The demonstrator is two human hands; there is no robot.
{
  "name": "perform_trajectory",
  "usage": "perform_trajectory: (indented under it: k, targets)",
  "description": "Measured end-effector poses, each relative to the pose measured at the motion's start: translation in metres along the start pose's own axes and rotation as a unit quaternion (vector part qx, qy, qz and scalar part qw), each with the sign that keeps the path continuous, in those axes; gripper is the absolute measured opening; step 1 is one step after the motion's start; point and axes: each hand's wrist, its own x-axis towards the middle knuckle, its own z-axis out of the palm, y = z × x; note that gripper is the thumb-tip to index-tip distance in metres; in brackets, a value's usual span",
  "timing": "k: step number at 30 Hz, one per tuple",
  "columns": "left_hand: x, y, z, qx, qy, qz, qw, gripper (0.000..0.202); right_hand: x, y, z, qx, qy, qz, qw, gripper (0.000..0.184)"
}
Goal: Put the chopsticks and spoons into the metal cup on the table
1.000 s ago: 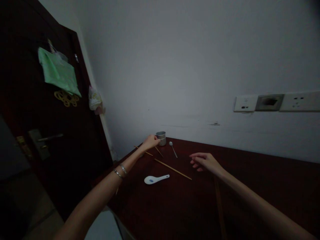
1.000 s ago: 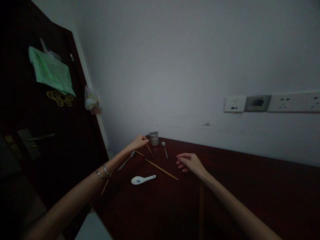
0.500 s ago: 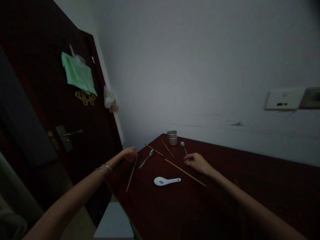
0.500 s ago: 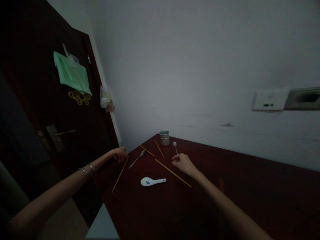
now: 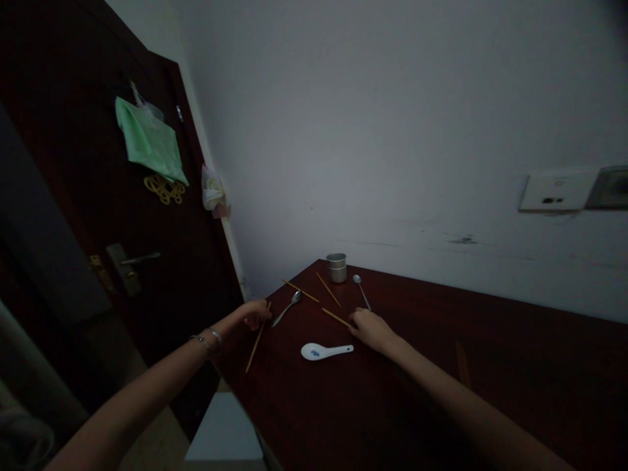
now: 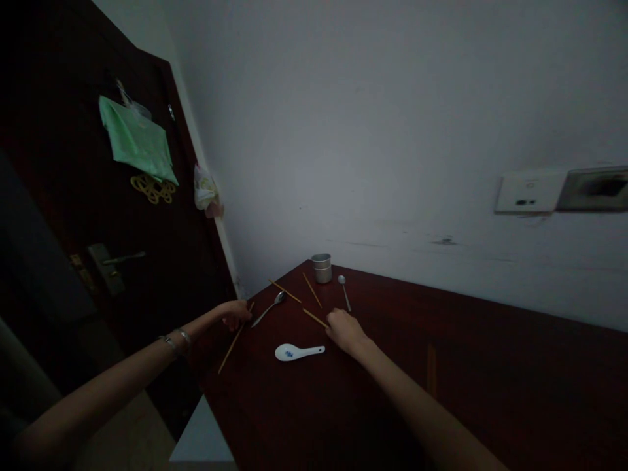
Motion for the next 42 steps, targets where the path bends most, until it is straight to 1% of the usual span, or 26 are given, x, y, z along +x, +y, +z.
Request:
perform_trajectory:
  k: [3,6,8,11,15,17,20,22,24,26,28,30,32,33,35,38,42]
  targets:
    - [0.004,0.002,0.005,0.056,-0.012,-0.061,0.996,0.024,-0.001,-0.004,-0.002,-0.015,-0.004,0.007,1.000,0.019]
    - [0.009,0.000,0.008,0.087,-0.013,-0.080,0.993,0.023,0.000,-0.006,-0.002,-0.021,-0.003,0.006,1.000,0.020]
    - [0.010,-0.002,0.009,0.084,-0.005,-0.070,0.994,0.022,0.001,-0.006,-0.001,-0.023,0.001,0.003,1.000,0.020]
    - [0.008,-0.005,0.004,0.052,0.023,-0.052,0.997,0.023,0.000,-0.005,0.000,-0.018,0.005,0.013,1.000,0.021]
    - [0.001,0.000,-0.014,-0.008,0.082,-0.020,0.996,0.029,-0.004,-0.002,-0.004,-0.004,0.011,0.029,1.000,0.020]
    - [-0.004,0.010,-0.026,-0.024,0.128,0.008,0.991,0.028,-0.007,0.002,-0.009,0.013,0.018,0.042,0.999,0.019]
    - [-0.018,0.036,-0.040,-0.052,0.194,0.064,0.978,0.023,-0.012,0.011,-0.019,0.067,0.048,0.061,0.995,0.019]
    - [-0.030,0.058,-0.044,-0.092,0.199,0.109,0.970,0.019,-0.016,0.019,-0.027,0.119,0.082,0.064,0.987,0.019]
    - [-0.044,0.083,-0.042,-0.148,0.180,0.150,0.961,0.016,-0.020,0.026,-0.036,0.181,0.124,0.063,0.974,0.019]
    - [-0.056,0.109,-0.034,-0.192,0.152,0.190,0.951,0.014,-0.026,0.032,-0.045,0.249,0.166,0.073,0.951,0.017]
    - [-0.065,0.134,-0.024,-0.226,0.128,0.217,0.941,0.014,-0.034,0.036,-0.056,0.335,0.195,0.094,0.917,0.016]
    - [-0.067,0.158,-0.011,-0.250,0.109,0.246,0.930,0.016,-0.044,0.039,-0.066,0.437,0.209,0.126,0.866,0.014]
    - [-0.066,0.181,0.002,-0.275,0.087,0.286,0.914,0.018,-0.056,0.041,-0.077,0.531,0.219,0.163,0.803,0.014]
    - [-0.065,0.192,0.008,-0.291,0.074,0.306,0.903,0.018,-0.062,0.043,-0.081,0.566,0.225,0.179,0.772,0.014]
    - [-0.065,0.214,0.020,-0.329,0.051,0.334,0.882,0.017,-0.077,0.047,-0.088,0.616,0.237,0.195,0.726,0.015]
    - [-0.069,0.247,0.038,-0.371,0.023,0.355,0.858,0.016,-0.099,0.054,-0.094,0.660,0.252,0.197,0.679,0.017]
    - [-0.079,0.284,0.062,-0.403,-0.032,0.376,0.834,0.017,-0.126,0.065,-0.095,0.686,0.269,0.207,0.644,0.017]
